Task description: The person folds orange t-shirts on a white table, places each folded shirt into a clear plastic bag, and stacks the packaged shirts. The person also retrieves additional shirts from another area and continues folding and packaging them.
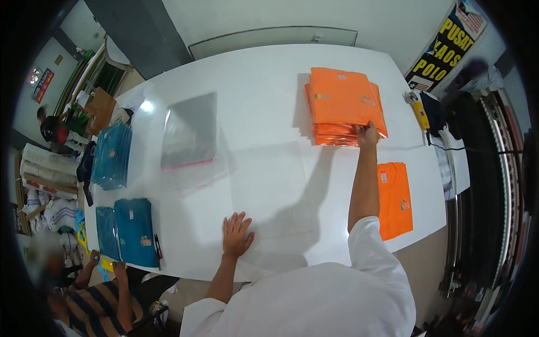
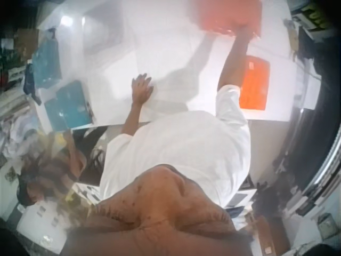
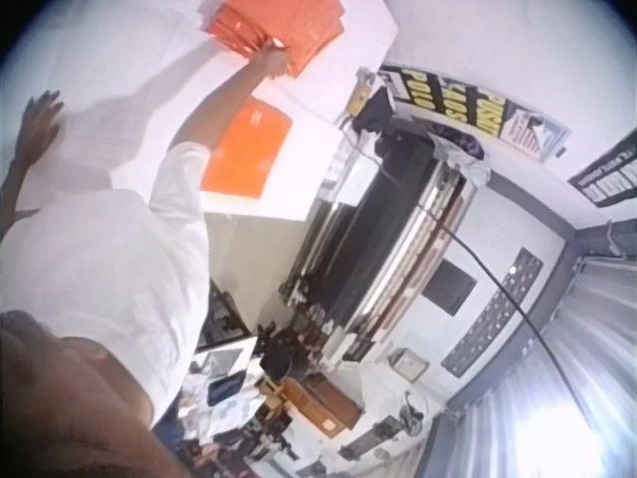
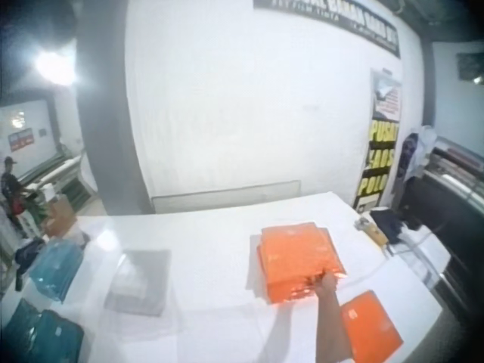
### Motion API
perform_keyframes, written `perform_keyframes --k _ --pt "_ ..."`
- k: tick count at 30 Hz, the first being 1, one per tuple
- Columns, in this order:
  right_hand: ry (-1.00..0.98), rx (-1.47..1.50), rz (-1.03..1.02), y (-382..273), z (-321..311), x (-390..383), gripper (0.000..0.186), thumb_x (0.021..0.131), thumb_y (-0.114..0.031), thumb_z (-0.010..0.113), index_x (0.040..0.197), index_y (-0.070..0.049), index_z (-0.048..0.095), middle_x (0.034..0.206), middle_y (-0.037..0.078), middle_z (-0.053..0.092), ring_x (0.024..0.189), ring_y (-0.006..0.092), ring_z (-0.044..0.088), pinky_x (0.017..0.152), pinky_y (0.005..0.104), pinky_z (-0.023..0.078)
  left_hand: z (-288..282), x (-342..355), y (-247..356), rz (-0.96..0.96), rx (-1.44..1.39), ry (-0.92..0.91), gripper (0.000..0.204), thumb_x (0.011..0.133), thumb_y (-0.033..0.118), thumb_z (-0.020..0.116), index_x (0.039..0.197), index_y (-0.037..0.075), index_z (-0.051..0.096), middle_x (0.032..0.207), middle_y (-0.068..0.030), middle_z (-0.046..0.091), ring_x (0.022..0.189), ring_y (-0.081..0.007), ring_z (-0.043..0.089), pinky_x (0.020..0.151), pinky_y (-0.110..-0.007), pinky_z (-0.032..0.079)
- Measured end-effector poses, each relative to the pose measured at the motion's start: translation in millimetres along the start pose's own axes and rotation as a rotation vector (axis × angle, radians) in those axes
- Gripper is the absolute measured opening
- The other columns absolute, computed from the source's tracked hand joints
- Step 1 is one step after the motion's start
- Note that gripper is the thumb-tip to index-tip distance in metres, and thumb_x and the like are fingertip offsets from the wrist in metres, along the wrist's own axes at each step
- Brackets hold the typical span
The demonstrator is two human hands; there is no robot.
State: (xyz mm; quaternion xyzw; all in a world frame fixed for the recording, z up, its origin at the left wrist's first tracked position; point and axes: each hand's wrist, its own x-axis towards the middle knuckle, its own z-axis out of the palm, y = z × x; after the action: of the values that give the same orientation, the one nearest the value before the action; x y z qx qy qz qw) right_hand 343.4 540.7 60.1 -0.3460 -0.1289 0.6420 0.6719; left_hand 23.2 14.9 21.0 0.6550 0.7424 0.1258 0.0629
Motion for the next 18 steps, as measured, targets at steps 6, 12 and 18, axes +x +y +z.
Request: perform_keyframes --k 6,12,18 --pt "-0.114 -0.126 -0.023 -45.7 -75.4 49.4 0.036 0.109 -0.034 0.050 0.130 -0.006 0.055 0.129 0.013 0.059 0.114 0.0328 0.060 0.105 0.0517 0.051 -1.8 13.4 -2.0 0.076 -0.072 0.038 0.055 0.089 0.029 0.075 0.141 0.019 0.059 0.159 -0.0072 0.044 0.149 -0.0327 0.036 0.122 -0.062 0.026" --pt "-0.028 -0.675 -0.402 -41.1 -149.3 -64.2 0.046 0.103 -0.031 0.062 0.139 -0.003 0.055 0.125 0.015 0.060 0.116 0.0344 0.060 0.099 0.0509 0.051 8.4 5.8 -2.7 0.037 -0.064 -0.009 0.050 0.094 0.034 0.069 0.141 0.018 0.061 0.161 -0.0083 0.042 0.151 -0.0336 0.034 0.123 -0.062 0.022" --pt "0.019 -1.930 -0.730 -58.5 -204.3 -214.9 0.045 0.091 -0.036 0.073 0.123 -0.005 0.064 0.119 0.016 0.065 0.114 0.0373 0.060 0.095 0.0466 0.050 11.4 -11.2 -10.7 0.066 -0.062 0.050 0.049 0.090 0.033 0.069 0.135 0.012 0.065 0.156 -0.0112 0.045 0.151 -0.0351 0.032 0.122 -0.062 0.020"
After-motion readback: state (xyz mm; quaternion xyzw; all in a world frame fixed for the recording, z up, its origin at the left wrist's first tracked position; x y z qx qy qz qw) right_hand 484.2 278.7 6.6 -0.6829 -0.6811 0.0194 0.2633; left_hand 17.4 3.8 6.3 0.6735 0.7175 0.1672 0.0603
